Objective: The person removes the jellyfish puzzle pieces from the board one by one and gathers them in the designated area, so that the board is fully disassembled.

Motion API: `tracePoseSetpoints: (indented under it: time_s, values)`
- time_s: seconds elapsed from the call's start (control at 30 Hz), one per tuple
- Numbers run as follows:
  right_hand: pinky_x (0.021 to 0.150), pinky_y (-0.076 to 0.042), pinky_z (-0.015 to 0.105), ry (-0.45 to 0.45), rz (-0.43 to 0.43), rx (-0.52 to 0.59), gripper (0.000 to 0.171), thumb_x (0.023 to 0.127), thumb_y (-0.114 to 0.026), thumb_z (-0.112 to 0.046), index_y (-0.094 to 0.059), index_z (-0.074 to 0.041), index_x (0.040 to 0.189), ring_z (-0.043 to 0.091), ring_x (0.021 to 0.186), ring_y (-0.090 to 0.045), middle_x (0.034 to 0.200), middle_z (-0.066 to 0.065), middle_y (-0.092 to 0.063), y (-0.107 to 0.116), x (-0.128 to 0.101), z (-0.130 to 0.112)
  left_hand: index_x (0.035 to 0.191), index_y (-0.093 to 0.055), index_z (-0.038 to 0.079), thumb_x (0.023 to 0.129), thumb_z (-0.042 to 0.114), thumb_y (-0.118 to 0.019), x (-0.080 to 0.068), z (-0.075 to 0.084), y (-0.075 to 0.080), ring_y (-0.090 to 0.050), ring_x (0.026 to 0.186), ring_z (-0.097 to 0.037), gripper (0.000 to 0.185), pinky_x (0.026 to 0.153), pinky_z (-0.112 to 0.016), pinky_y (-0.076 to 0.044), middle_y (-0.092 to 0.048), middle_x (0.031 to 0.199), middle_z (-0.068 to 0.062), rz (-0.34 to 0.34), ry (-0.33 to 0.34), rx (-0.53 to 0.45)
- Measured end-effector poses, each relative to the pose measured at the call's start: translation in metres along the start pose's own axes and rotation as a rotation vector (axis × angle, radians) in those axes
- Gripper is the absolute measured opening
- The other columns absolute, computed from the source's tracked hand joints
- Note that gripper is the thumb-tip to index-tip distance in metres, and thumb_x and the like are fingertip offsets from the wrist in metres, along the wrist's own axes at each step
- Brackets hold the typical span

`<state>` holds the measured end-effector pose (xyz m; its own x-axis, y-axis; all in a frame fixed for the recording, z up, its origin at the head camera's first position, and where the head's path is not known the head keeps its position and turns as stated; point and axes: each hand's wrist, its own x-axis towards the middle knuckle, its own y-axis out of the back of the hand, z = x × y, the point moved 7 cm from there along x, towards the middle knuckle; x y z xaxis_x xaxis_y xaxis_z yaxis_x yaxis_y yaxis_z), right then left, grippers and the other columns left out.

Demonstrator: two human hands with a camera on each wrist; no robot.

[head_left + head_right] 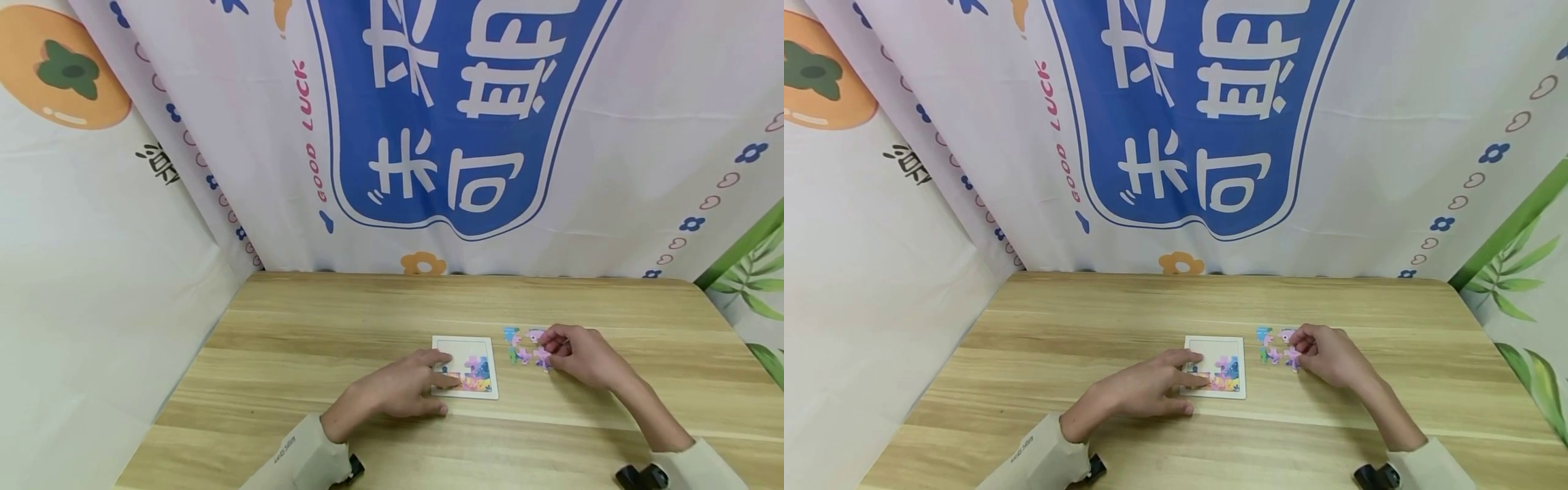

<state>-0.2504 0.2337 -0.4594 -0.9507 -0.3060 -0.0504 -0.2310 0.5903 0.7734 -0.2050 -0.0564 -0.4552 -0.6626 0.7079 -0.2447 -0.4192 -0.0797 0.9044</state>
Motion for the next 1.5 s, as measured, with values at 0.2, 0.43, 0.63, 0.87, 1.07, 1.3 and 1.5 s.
tracePoseSetpoints:
  time_s: [0.2,0.43,0.63,0.87,1.07,1.3,1.5]
  values:
    - [0.068,-0.051,0.022,0.008,0.001,0.003,0.018,0.094,-0.078,-0.003,-0.073,-0.003,0.111,0.014,0.084,-0.06,0.096,0.003,-0.071,0.0,-0.001,0.0,0.151,-0.063,0.033,0.103,0.044,-0.072,0.0,0.0,0.0,-0.035,0.162,-0.026,0.05,0.132,-0.046,-0.035,-0.042,0.172,-0.002,0.0,-0.003,-0.002]
    - [0.068,-0.051,0.021,0.02,0.004,0.007,0.017,0.095,-0.078,-0.004,-0.073,-0.002,0.111,0.014,0.084,-0.06,0.096,0.003,-0.071,-0.002,-0.001,-0.006,0.151,-0.063,0.031,0.103,0.044,-0.072,0.001,0.0,-0.001,-0.036,0.162,-0.026,0.05,0.132,-0.046,-0.034,-0.042,0.172,-0.002,-0.001,-0.006,0.01]
    - [0.067,-0.052,0.021,0.053,-0.006,0.035,0.018,0.094,-0.079,-0.006,-0.073,-0.003,0.112,0.014,0.084,-0.061,0.096,0.002,-0.071,-0.008,0.005,-0.022,0.152,-0.063,0.031,0.103,0.045,-0.071,0.001,0.001,0.0,-0.036,0.162,-0.026,0.051,0.132,-0.046,-0.034,-0.043,0.171,-0.002,-0.002,-0.007,0.017]
    - [0.071,-0.054,0.021,0.096,-0.039,0.066,0.016,0.095,-0.078,-0.005,-0.074,-0.004,0.11,0.012,0.084,-0.062,0.095,-0.001,-0.072,-0.021,0.012,-0.042,0.151,-0.063,0.032,0.104,0.046,-0.071,0.001,0.002,0.001,-0.036,0.161,-0.027,0.051,0.132,-0.046,-0.035,-0.043,0.171,-0.003,-0.002,-0.008,0.034]
    - [0.07,-0.053,0.021,0.137,-0.05,0.061,0.019,0.093,-0.08,-0.004,-0.074,-0.004,0.112,0.008,0.083,-0.06,0.097,0.001,-0.073,-0.03,0.016,-0.055,0.15,-0.065,0.029,0.104,0.047,-0.069,0.003,0.007,0.003,-0.039,0.159,-0.027,0.049,0.132,-0.048,-0.034,-0.045,0.169,-0.005,0.014,-0.023,0.065]
    - [0.071,-0.052,0.022,0.158,-0.092,0.068,0.019,0.093,-0.078,-0.002,-0.073,-0.006,0.11,0.008,0.082,-0.061,0.095,0.0,-0.071,-0.042,0.023,-0.068,0.152,-0.063,0.03,0.104,0.048,-0.068,0.007,0.015,0.005,-0.039,0.159,-0.026,0.051,0.133,-0.05,-0.031,-0.046,0.168,-0.007,0.022,-0.035,0.063]
    - [0.072,-0.051,0.023,0.17,-0.133,0.062,0.024,0.09,-0.081,0.0,-0.073,-0.007,0.112,0.01,0.08,-0.06,0.092,0.0,-0.069,-0.05,0.029,-0.078,0.154,-0.061,0.03,0.103,0.047,-0.07,0.012,0.019,0.005,-0.041,0.158,-0.024,0.054,0.134,-0.049,-0.03,-0.046,0.168,-0.008,0.017,-0.037,0.079]
